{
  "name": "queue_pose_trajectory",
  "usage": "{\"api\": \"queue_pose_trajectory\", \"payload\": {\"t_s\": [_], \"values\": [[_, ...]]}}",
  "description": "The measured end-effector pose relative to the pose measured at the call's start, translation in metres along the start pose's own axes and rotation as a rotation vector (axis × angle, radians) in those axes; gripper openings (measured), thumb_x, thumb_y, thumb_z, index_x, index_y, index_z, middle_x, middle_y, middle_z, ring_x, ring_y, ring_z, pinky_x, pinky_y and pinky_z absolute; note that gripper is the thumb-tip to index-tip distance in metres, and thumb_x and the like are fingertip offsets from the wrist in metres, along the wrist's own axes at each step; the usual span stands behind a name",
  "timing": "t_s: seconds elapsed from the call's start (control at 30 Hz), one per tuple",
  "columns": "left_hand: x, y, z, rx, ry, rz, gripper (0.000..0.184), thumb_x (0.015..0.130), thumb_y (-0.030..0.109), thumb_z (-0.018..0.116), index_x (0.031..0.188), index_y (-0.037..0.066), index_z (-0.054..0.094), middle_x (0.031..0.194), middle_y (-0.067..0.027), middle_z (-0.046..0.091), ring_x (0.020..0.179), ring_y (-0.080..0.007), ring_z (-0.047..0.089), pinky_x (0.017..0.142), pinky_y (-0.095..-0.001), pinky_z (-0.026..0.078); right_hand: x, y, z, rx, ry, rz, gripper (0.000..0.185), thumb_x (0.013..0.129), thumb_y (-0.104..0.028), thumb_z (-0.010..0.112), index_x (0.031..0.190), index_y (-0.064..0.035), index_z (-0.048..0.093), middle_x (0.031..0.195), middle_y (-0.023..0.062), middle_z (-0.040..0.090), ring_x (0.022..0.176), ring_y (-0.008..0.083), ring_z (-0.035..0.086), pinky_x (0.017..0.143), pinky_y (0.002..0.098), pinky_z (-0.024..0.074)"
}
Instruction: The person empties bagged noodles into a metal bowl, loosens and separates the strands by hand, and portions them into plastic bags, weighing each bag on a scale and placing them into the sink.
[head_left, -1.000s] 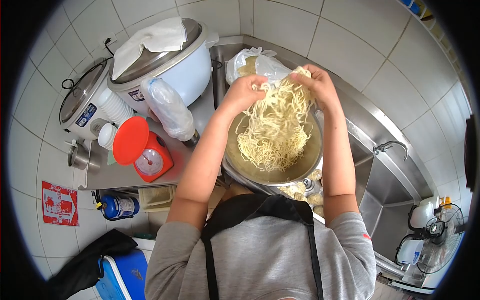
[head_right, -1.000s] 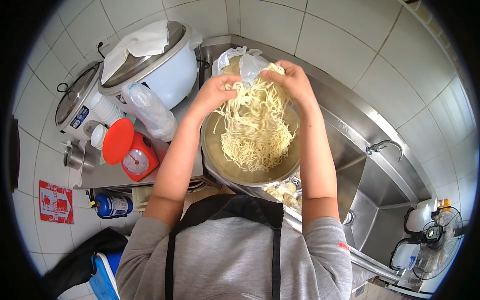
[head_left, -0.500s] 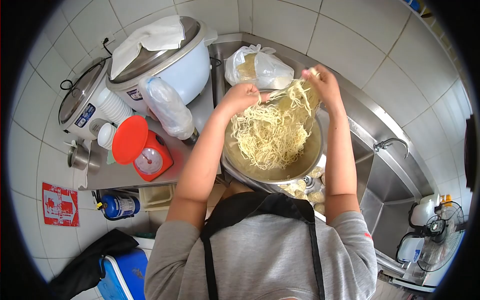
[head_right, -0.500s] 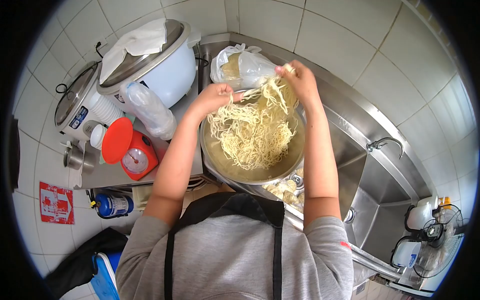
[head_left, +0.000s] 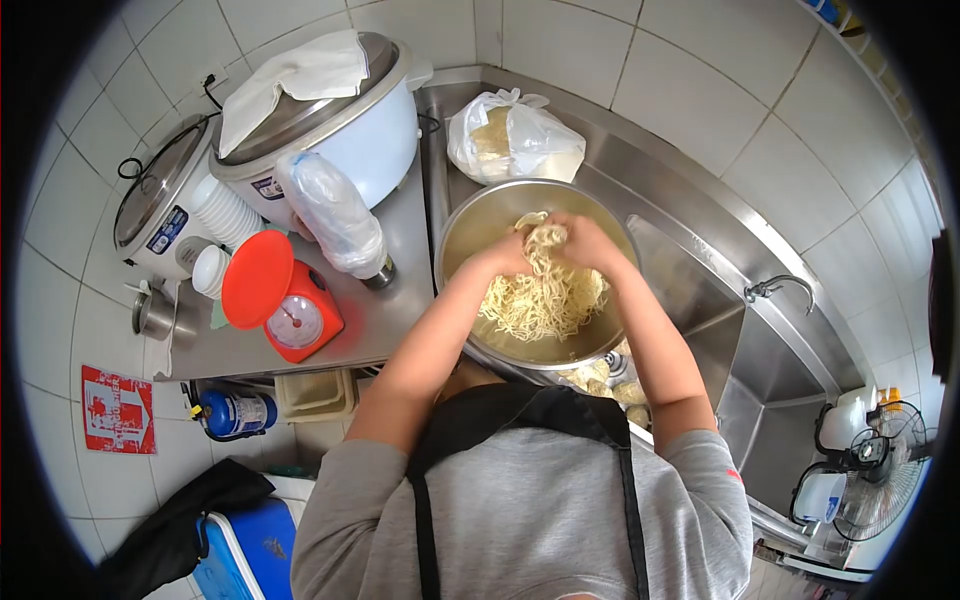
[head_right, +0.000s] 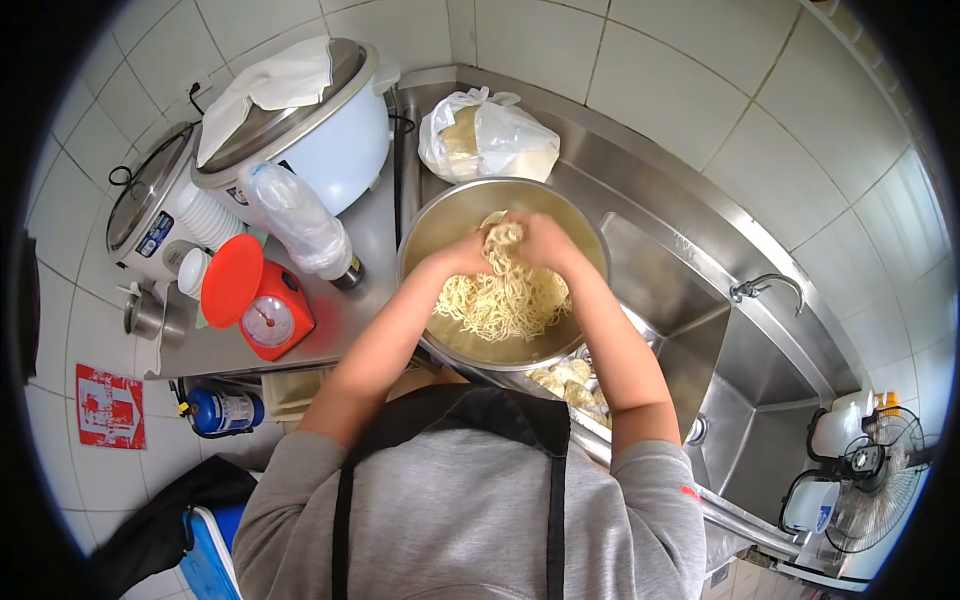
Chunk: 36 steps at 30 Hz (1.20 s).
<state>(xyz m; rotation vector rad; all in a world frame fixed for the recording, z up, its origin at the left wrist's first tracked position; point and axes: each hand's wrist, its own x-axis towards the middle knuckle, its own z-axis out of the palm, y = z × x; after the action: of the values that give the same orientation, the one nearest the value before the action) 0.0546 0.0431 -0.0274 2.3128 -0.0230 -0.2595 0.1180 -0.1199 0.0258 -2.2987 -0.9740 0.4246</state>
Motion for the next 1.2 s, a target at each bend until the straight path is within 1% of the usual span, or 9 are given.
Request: {"api": "queue_pose_trajectory", "payload": {"t_s": [0.1,0.2,0.33,0.47,0.63,0.8,0.87,1.0,1.2], "values": [[0.011,-0.009,-0.012,-0.236,0.033,-0.101,0.057,0.072,0.015,0.063,0.124,0.004,0.042,0.118,-0.0192,0.051,0.109,-0.0292,0.05,0.091,-0.0347,0.039,0.0,-0.025,-0.031,0.114,0.184,-0.03,0.031,0.064,-0.01,0.071,0.092,-0.0053,0.061,0.086,0.009,0.064,0.082,0.0171,0.06,0.074,0.0288,0.045],[-0.004,0.023,-0.042,-0.373,0.313,0.093,0.052,0.072,0.009,0.059,0.12,0.001,0.041,0.119,-0.0191,0.049,0.108,-0.0283,0.05,0.09,-0.0354,0.039,-0.002,-0.046,-0.063,0.114,0.464,-0.23,0.035,0.063,-0.016,0.072,0.093,-0.0062,0.057,0.081,0.0153,0.063,0.078,0.0238,0.061,0.071,0.0346,0.0464],[-0.01,0.067,-0.084,-0.737,0.527,0.372,0.048,0.067,-0.006,0.05,0.115,-0.003,0.042,0.109,-0.014,0.049,0.101,-0.0248,0.051,0.085,-0.0304,0.044,-0.011,-0.079,-0.114,0.123,0.544,-0.339,0.034,0.07,-0.003,0.064,0.102,-0.0057,0.053,0.095,0.0096,0.059,0.085,0.0201,0.059,0.072,0.0317,0.046],[-0.035,0.125,-0.13,-1.042,0.3,0.543,0.05,0.068,-0.013,0.045,0.117,-0.001,0.043,0.106,-0.011,0.053,0.093,-0.0169,0.055,0.076,-0.0266,0.047,-0.03,-0.112,-0.15,0.221,0.493,-0.387,0.029,0.072,0.004,0.058,0.099,-0.0038,0.054,0.098,0.0077,0.057,0.083,0.0161,0.058,0.07,0.0276,0.0456],[-0.035,0.151,-0.145,-0.96,0.386,0.692,0.044,0.072,-0.012,0.05,0.114,-0.001,0.048,0.099,-0.0071,0.061,0.086,-0.0128,0.06,0.073,-0.0227,0.048,-0.036,-0.131,-0.161,0.172,0.706,-0.361,0.027,0.073,0.001,0.058,0.099,-0.0067,0.057,0.083,0.001,0.06,0.076,0.0081,0.056,0.064,0.0226,0.0435],[-0.043,0.138,-0.112,-0.195,0.595,0.475,0.049,0.066,0.0,0.063,0.113,0.002,0.048,0.099,-0.0136,0.06,0.091,-0.0219,0.059,0.078,-0.032,0.046,-0.048,-0.152,-0.173,0.486,0.74,-0.39,0.019,0.078,-0.007,0.062,0.096,-0.002,0.059,0.074,0.0087,0.061,0.076,0.0142,0.058,0.068,0.0259,0.0455],[-0.033,0.109,-0.088,-0.161,0.422,0.454,0.046,0.067,0.009,0.067,0.11,0.003,0.053,0.102,-0.0166,0.059,0.092,-0.027,0.059,0.081,-0.0344,0.045,-0.056,-0.16,-0.168,0.425,0.746,-0.319,0.02,0.076,0.0,0.061,0.095,-0.0027,0.056,0.072,0.0027,0.057,0.073,0.0093,0.055,0.065,0.0209,0.0433],[-0.018,0.032,-0.048,0.258,0.048,-0.111,0.042,0.068,0.024,0.067,0.102,-0.001,0.059,0.102,-0.0198,0.06,0.095,-0.0311,0.058,0.083,-0.0356,0.045,-0.045,-0.133,-0.159,0.453,0.714,-0.35,0.021,0.074,-0.003,0.06,0.094,-0.0043,0.058,0.079,0.0,0.059,0.071,0.009,0.055,0.065,0.0212,0.0423],[-0.003,-0.054,-0.026,0.125,-0.056,-0.214,0.057,0.069,0.03,0.069,0.115,0.002,0.052,0.113,-0.0168,0.057,0.101,-0.0277,0.056,0.084,-0.0363,0.044,-0.036,-0.11,-0.143,0.534,0.615,-0.418,0.02,0.074,0.004,0.052,0.091,-0.0026,0.058,0.081,0.0019,0.059,0.076,0.0098,0.056,0.067,0.0227,0.044]]}}
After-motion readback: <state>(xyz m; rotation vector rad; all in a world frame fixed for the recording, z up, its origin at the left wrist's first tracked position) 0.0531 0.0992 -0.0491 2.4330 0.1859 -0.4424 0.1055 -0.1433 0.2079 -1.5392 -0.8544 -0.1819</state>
